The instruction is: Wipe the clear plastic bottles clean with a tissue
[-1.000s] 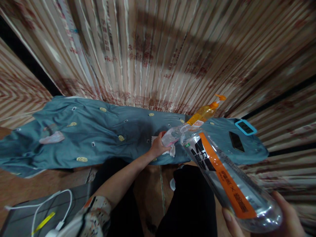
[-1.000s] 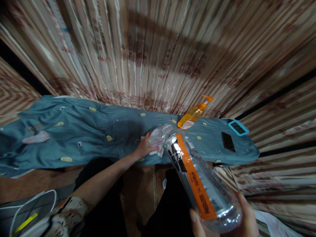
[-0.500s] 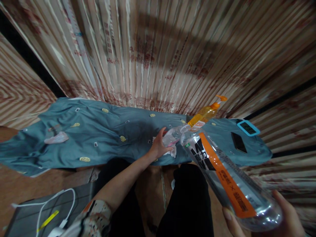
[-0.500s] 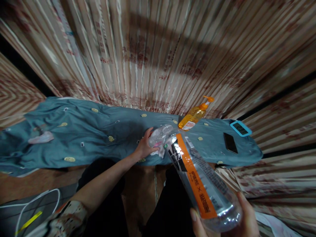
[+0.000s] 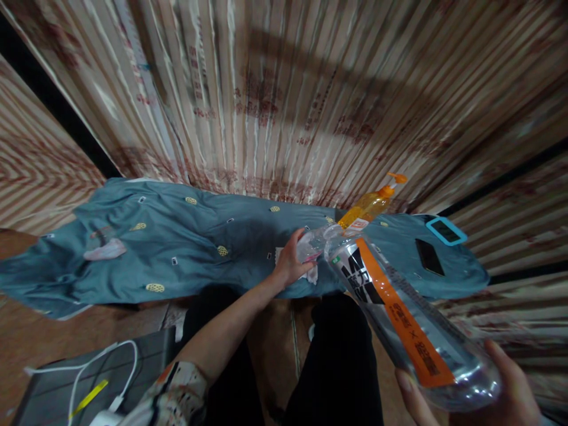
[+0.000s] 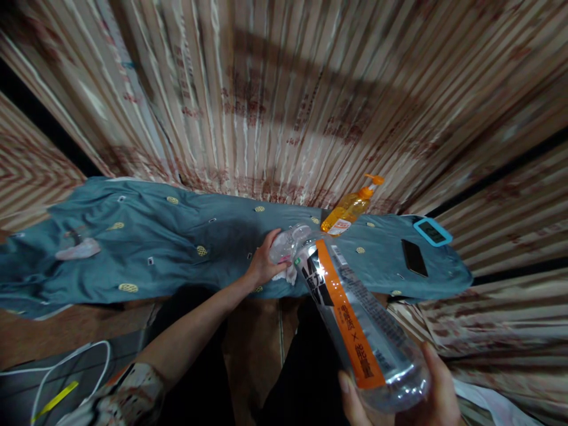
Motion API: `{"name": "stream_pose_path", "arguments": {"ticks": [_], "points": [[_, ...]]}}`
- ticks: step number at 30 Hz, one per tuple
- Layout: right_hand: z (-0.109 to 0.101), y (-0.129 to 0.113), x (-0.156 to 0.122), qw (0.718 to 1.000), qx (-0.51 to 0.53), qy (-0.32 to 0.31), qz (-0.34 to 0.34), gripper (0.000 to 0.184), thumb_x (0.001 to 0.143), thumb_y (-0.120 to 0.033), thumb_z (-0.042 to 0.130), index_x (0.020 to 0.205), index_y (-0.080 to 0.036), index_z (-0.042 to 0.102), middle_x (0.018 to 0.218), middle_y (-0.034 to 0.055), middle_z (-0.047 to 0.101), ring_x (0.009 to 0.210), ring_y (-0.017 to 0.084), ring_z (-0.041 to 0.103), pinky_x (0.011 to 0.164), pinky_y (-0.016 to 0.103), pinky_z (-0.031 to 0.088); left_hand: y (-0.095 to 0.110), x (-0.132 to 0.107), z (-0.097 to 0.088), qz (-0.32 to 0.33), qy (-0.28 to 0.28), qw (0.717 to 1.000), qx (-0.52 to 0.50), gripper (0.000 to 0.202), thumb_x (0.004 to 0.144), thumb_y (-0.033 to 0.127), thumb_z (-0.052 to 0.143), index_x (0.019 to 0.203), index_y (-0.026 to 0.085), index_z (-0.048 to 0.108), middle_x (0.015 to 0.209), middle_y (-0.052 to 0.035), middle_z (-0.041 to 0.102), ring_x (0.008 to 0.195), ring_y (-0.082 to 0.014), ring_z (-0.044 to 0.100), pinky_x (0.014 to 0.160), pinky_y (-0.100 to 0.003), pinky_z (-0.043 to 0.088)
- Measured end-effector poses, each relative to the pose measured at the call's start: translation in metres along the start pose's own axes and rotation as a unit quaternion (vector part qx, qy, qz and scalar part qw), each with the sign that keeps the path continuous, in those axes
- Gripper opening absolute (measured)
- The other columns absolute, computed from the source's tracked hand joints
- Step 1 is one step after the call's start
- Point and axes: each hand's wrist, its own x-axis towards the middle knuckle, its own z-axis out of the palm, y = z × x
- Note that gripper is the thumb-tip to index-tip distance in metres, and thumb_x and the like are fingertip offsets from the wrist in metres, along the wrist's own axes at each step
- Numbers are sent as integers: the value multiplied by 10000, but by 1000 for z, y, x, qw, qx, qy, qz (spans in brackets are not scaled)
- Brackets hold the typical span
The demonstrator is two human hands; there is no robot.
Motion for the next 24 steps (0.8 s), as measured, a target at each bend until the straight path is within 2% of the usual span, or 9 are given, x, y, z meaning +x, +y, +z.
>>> {"name": "stream_pose_path", "arguments": {"ticks": [3, 11, 14, 19, 24], "points": [[0, -2, 1, 1000, -5, -5, 2, 994, 745, -456, 877, 1559, -158, 390, 1399, 170, 484, 1174, 308, 573, 905, 366, 548, 2, 0, 0, -1, 2, 1000, 4, 893, 649, 154, 818, 1442, 204, 411, 1440, -118, 567, 1308, -311, 576, 1139, -477, 453], [-1, -3, -2, 999, -3, -14, 29, 1003, 751, -483, 862, 1562, -144, 379, 1375, 182, 498, 1033, 282, 619, 653, 285, 549, 3, -1, -1, -5, 2, 1000, 8, 869, 650, 139, 804, 1433, 193, 432, 1435, -124, 568, 1308, -315, 570, 1142, -487, 448], [-1, -2, -3, 999, 5, -9, 31, 1003, 748, -479, 862, 1559, -135, 383, 1368, 181, 504, 1058, 285, 615, 636, 268, 544, 1, -1, -1, -3, 2, 1000, 8, 867, 647, 134, 800, 1432, 198, 436, 1440, -124, 563, 1309, -316, 568, 1142, -491, 445], [0, -5, 1, 999, -37, 0, 1, 945, 779, -483, 838, 1545, -131, 411, 1205, 156, 583, 916, 243, 632, 627, 279, 544, -5, -1, -2, -6, 1, 1000, 6, 863, 639, 125, 796, 1422, 198, 443, 1426, -128, 575, 1297, -313, 578, 1136, -489, 447], [2, -3, 4, 998, -33, 8, -51, 937, 772, -444, 848, 1538, -114, 420, 1091, 137, 590, 922, 245, 622, 587, 254, 512, -10, -2, -2, -22, 6, 1000, 12, 867, 636, 119, 798, 1419, 220, 441, 1415, -113, 590, 1292, -304, 583, 1129, -479, 452]]}}
